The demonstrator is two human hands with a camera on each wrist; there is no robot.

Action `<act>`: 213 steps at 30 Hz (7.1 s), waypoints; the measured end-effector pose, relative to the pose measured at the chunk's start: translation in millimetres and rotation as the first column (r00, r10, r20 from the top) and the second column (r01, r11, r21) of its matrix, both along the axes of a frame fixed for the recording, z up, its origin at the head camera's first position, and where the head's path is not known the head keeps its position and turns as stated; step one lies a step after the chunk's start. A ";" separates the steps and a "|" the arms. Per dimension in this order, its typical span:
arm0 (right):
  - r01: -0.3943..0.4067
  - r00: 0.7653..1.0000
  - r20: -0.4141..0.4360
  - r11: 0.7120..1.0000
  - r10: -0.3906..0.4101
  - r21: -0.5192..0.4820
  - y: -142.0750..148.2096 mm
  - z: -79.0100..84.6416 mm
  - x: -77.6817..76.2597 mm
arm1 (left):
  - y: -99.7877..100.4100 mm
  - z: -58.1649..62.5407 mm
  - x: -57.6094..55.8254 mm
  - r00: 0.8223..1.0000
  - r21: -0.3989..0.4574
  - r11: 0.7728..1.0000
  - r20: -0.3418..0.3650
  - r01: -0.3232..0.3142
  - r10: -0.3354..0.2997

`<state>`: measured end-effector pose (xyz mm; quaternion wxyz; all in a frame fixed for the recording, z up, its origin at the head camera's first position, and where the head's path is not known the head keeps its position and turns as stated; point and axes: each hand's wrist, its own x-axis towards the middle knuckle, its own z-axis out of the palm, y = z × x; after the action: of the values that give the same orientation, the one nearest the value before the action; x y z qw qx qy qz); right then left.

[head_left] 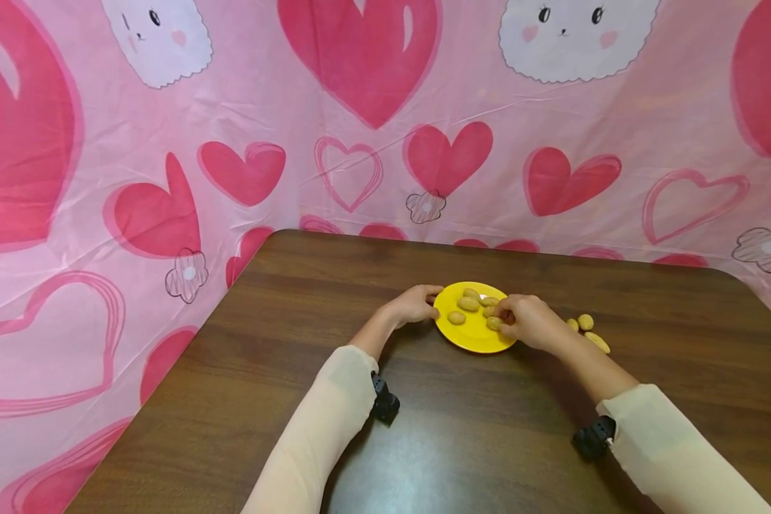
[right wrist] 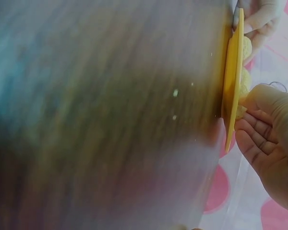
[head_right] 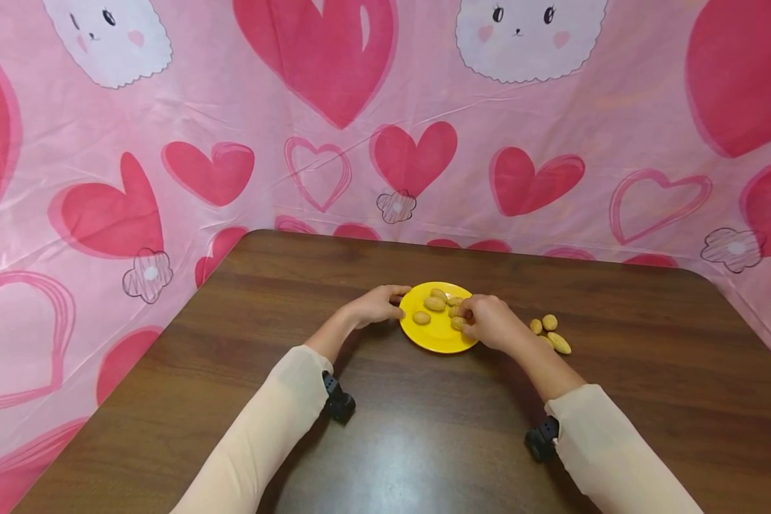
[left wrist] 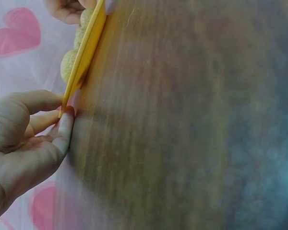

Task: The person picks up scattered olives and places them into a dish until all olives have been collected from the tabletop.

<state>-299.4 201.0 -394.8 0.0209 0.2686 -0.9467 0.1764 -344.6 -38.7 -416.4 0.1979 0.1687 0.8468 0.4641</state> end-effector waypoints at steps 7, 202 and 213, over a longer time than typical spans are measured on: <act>0.026 0.999 0.021 1.000 -0.026 0.004 1.1 1.6 0.9 | 1.4 0.7 -0.5 1.000 0.008 1.000 0.002 0.014 -0.014; 0.155 0.970 -0.161 0.974 -0.182 -0.166 36.7 3.0 12.9 | -0.5 2.8 3.7 1.000 -0.030 1.000 -0.022 -0.005 0.004; 0.090 0.983 -0.142 0.983 -0.113 -0.158 11.3 4.4 7.6 | 0.0 2.1 2.6 1.000 -0.032 0.999 -0.022 -0.005 0.005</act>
<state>-291.8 212.3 -390.4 0.1214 0.2301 -0.9389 0.2254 -342.0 -38.7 -414.3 0.1902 0.1684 0.8566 0.4492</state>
